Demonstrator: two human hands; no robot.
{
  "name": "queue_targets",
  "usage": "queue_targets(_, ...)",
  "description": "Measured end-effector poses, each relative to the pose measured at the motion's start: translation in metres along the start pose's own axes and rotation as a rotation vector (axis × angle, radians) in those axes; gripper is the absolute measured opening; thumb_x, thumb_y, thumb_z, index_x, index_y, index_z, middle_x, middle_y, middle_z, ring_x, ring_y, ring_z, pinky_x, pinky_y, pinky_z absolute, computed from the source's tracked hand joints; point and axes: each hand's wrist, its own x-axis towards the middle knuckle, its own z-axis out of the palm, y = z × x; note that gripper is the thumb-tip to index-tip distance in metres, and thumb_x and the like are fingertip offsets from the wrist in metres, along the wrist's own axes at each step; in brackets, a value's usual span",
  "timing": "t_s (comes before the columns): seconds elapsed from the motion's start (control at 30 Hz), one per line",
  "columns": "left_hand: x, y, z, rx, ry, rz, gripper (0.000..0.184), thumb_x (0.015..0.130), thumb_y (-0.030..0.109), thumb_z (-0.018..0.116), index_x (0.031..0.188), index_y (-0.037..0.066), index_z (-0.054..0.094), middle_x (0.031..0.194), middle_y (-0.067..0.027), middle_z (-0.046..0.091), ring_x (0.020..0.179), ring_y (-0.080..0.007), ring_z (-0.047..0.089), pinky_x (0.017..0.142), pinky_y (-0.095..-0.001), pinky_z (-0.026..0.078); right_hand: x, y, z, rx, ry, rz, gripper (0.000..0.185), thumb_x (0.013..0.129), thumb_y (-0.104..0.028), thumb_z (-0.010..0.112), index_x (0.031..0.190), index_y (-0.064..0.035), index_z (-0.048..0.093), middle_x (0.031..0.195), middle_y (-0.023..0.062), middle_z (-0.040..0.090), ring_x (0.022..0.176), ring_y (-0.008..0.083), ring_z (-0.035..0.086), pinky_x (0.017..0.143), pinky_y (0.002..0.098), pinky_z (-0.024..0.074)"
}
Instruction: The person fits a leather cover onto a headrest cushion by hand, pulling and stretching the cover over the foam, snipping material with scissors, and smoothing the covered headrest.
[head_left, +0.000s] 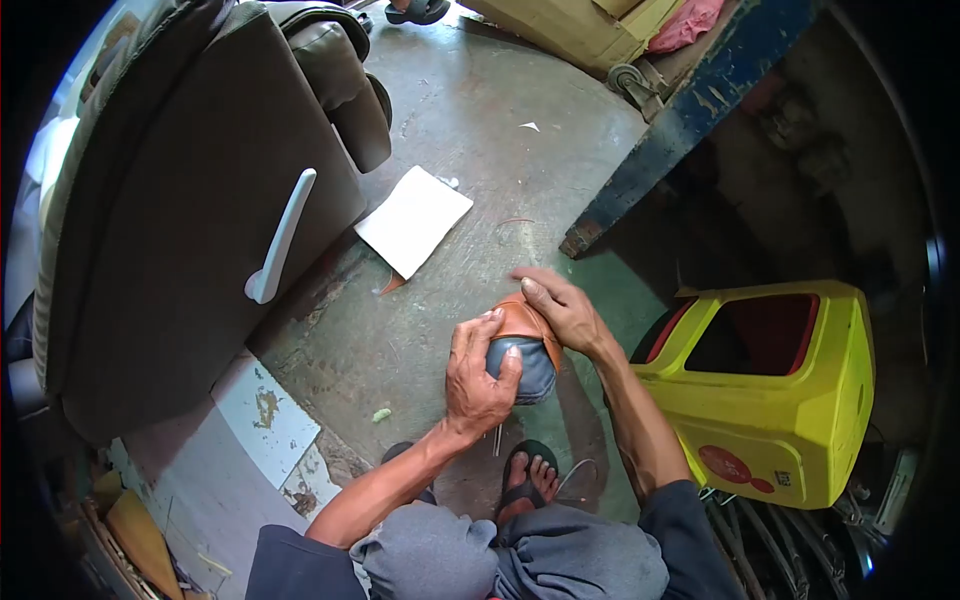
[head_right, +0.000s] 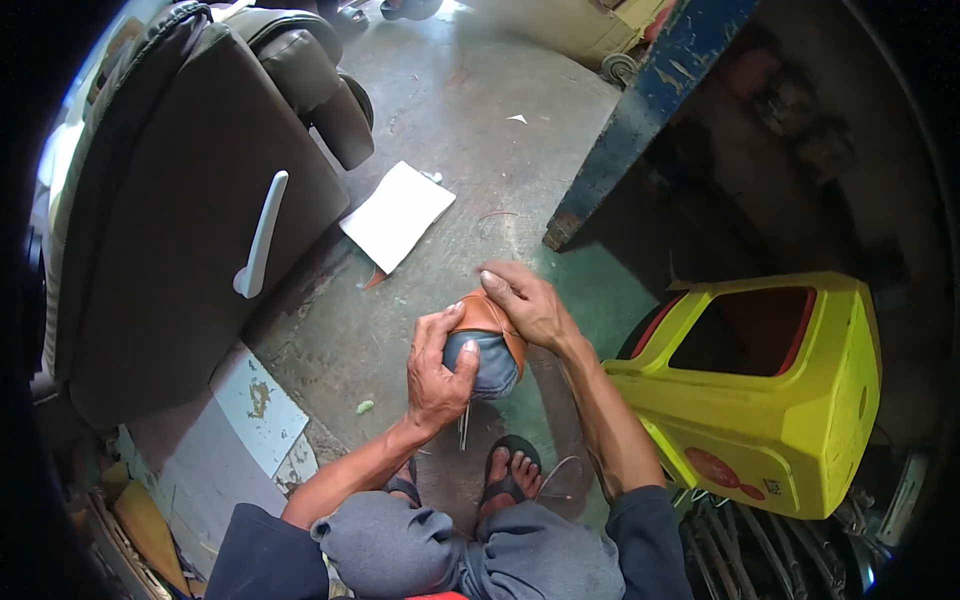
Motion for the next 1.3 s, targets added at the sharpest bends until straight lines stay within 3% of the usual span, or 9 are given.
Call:
queue_targets(0.07,0.003,-0.003,0.003,0.023,0.008,-0.055,0.041,0.091,0.019,0.063,0.123,-0.006,0.059,0.115,-0.0247,0.059,0.109,-0.0405,0.058,0.1,-0.0464,0.046,0.006,0.017,0.007,0.21,-0.284,0.168,0.05,0.106,-0.044,0.052,0.127,-0.0026,0.069,0.123,0.0197,0.069,0.119,0.034,0.065,0.104,0.0385,0.0479)
queue_targets(0.23,0.003,-0.015,0.008,0.079,0.112,0.036,0.023,0.09,0.014,0.059,0.103,-0.004,0.058,0.09,-0.0195,0.049,0.084,-0.0349,0.051,0.078,-0.047,0.043,0.006,-0.013,0.01,0.002,-0.304,0.016,0.043,0.107,-0.034,0.047,0.115,0.0016,0.069,0.114,0.0184,0.069,0.113,0.0341,0.062,0.102,0.0425,0.0463)
queue_targets(0.47,-0.007,-0.036,0.021,-0.098,0.097,-0.006,0.017,0.088,0.015,0.056,0.091,-0.001,0.05,0.085,-0.0175,0.047,0.076,-0.0347,0.051,0.07,-0.0477,0.042,-0.007,-0.035,0.022,-0.224,-0.259,-0.209,0.029,0.101,-0.023,0.051,0.104,-0.001,0.07,0.106,0.0142,0.069,0.106,0.0339,0.061,0.1,0.0445,0.0454)
queue_targets(0.67,0.008,-0.031,0.003,-0.141,0.084,0.002,0.017,0.093,0.013,0.055,0.098,-0.003,0.052,0.091,-0.0195,0.05,0.083,-0.0361,0.051,0.077,-0.046,0.045,-0.006,-0.042,0.038,-0.427,-0.089,-0.289,0.027,0.1,-0.021,0.054,0.106,-0.0007,0.07,0.109,0.0134,0.07,0.108,0.034,0.063,0.1,0.0423,0.0473)
queue_targets(0.8,-0.002,-0.025,-0.02,-0.028,0.118,0.087,0.021,0.093,0.014,0.057,0.104,-0.003,0.054,0.099,-0.0227,0.051,0.093,-0.0376,0.052,0.086,-0.0473,0.045,-0.042,-0.041,0.025,-0.264,0.193,-0.118,0.03,0.106,-0.02,0.052,0.122,0.0005,0.068,0.125,0.0161,0.068,0.117,0.029,0.063,0.103,0.0373,0.0467)
queue_targets(0.87,-0.019,-0.032,-0.036,-0.005,0.099,0.088,0.023,0.094,0.014,0.058,0.109,-0.004,0.055,0.104,-0.0237,0.053,0.098,-0.038,0.054,0.092,-0.0468,0.046,-0.059,-0.026,0.02,-0.086,0.452,0.179,0.033,0.108,-0.025,0.051,0.125,-0.001,0.067,0.131,0.0121,0.066,0.119,0.0248,0.061,0.105,0.038,0.0458)
queue_targets(1.07,-0.044,-0.07,-0.089,-0.117,0.055,-0.004,0.019,0.101,0.006,0.052,0.116,-0.001,0.06,0.117,-0.0204,0.062,0.114,-0.0335,0.061,0.102,-0.0427,0.047,-0.061,0.066,0.077,0.715,0.197,0.432,0.064,0.112,-0.049,0.037,0.15,0.0013,0.049,0.153,0.0158,0.05,0.146,0.0239,0.041,0.118,0.038,0.0354)
queue_targets(1.2,-0.052,-0.077,-0.115,-0.213,0.064,-0.245,0.023,0.108,0.013,0.049,0.121,0.002,0.065,0.122,-0.0142,0.069,0.118,-0.0256,0.063,0.103,-0.0387,0.047,-0.058,0.048,0.094,0.635,-0.037,0.317,0.06,0.112,-0.046,0.035,0.142,-0.0007,0.059,0.145,0.0172,0.058,0.141,0.0281,0.046,0.118,0.038,0.0334)
queue_targets(1.3,-0.05,-0.085,-0.141,-0.085,0.031,-0.463,0.031,0.112,0.026,0.047,0.123,0.003,0.066,0.12,-0.0121,0.071,0.116,-0.0193,0.063,0.099,-0.0352,0.049,-0.094,0.028,0.093,0.069,0.062,0.005,0.042,0.108,-0.035,0.048,0.129,-0.0057,0.07,0.126,0.015,0.065,0.117,0.0292,0.054,0.107,0.0406,0.0397)
